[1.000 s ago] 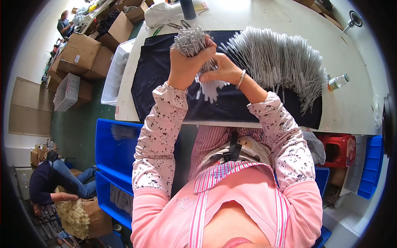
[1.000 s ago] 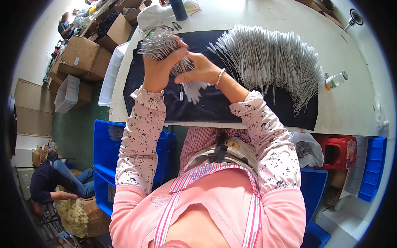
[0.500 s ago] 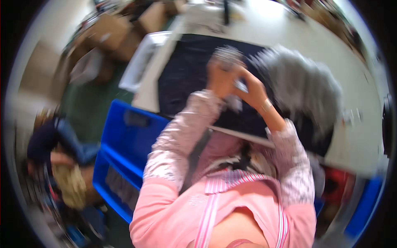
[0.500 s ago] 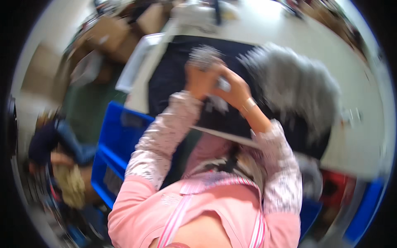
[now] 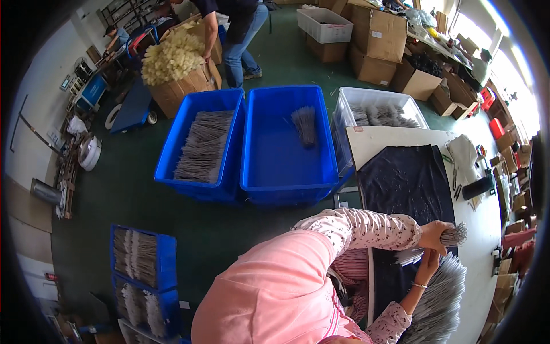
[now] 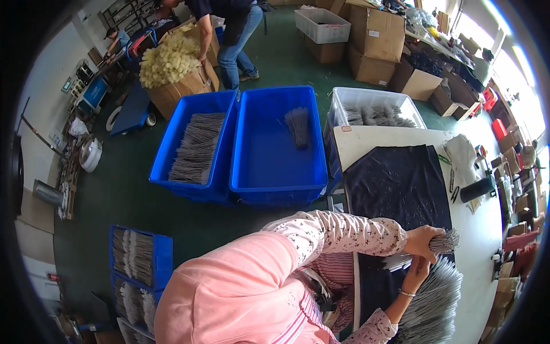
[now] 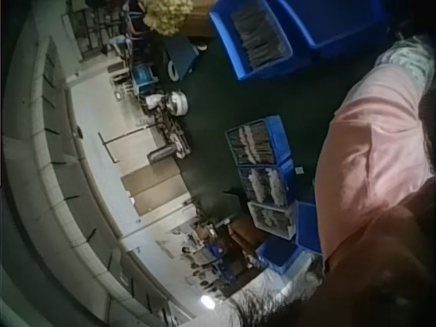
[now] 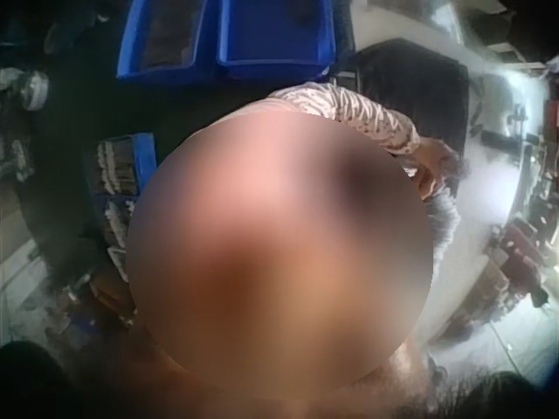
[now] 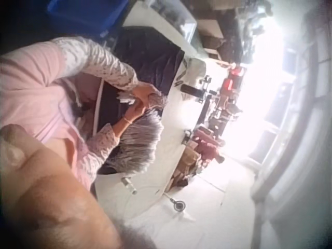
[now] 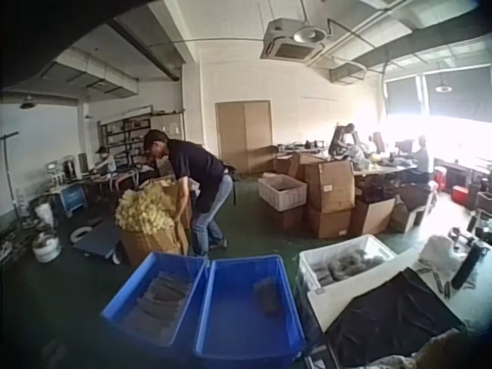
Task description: The person sorts bundles of white wire brushes on a table, aligning them by hand and placing them into blue plastic bins. The person repeatedly picks up bundles, adjusts the wires, and stacks them in the bins while other workers move around in the background.
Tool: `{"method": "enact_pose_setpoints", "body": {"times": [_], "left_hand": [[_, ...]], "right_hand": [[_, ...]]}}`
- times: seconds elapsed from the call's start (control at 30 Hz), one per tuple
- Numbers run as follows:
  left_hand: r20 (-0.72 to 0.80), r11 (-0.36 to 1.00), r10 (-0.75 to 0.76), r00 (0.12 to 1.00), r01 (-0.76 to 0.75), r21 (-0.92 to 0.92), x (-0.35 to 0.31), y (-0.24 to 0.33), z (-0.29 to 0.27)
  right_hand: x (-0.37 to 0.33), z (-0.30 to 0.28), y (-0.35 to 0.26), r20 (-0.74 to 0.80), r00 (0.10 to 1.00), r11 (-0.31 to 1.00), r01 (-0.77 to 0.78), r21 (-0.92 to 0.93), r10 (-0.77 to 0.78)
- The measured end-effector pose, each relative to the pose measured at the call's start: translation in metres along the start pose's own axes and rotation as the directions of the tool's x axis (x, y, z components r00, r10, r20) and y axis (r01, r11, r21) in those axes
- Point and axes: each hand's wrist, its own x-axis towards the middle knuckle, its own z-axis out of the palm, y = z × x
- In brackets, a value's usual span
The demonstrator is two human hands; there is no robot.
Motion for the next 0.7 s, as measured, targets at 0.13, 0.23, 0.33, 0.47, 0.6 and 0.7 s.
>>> {"method": "enact_pose_setpoints", "body": {"times": [0.13,0.23,0.33,0.47,0.6,0.7], "left_hand": [[0.043,0.993,-0.004,0.999,-0.001,0.115,-0.003,-0.010,-0.003],[0.019,0.991,0.005,1.000,-0.008,0.133,-0.001,-0.020,-0.001],[0.053,0.993,-0.068,0.996,0.062,0.100,-0.001,-0.014,-0.007],[0.037,0.976,-0.050,0.998,0.041,0.213,-0.001,-0.017,-0.007],[-0.146,0.988,-0.004,0.989,0.026,0.151,-0.007,-0.020,0.003],[-0.124,0.989,0.029,0.992,-0.010,0.147,0.001,-0.026,0.011]], "right_hand": [[0.005,0.002,0.011,-0.156,0.973,0.968,0.137,-0.211,-0.172],[0.014,-0.001,0.028,-0.130,0.986,0.987,0.086,-0.136,-0.103],[0.017,-0.002,0.030,-0.116,0.993,1.000,0.020,-0.005,-0.020],[0.015,0.016,0.014,-0.289,0.954,0.992,0.051,-0.118,-0.084],[0.017,0.029,0.020,-0.401,0.911,0.992,0.048,-0.115,-0.091],[0.022,0.033,0.023,-0.467,0.870,0.983,0.100,-0.151,-0.160]]}}
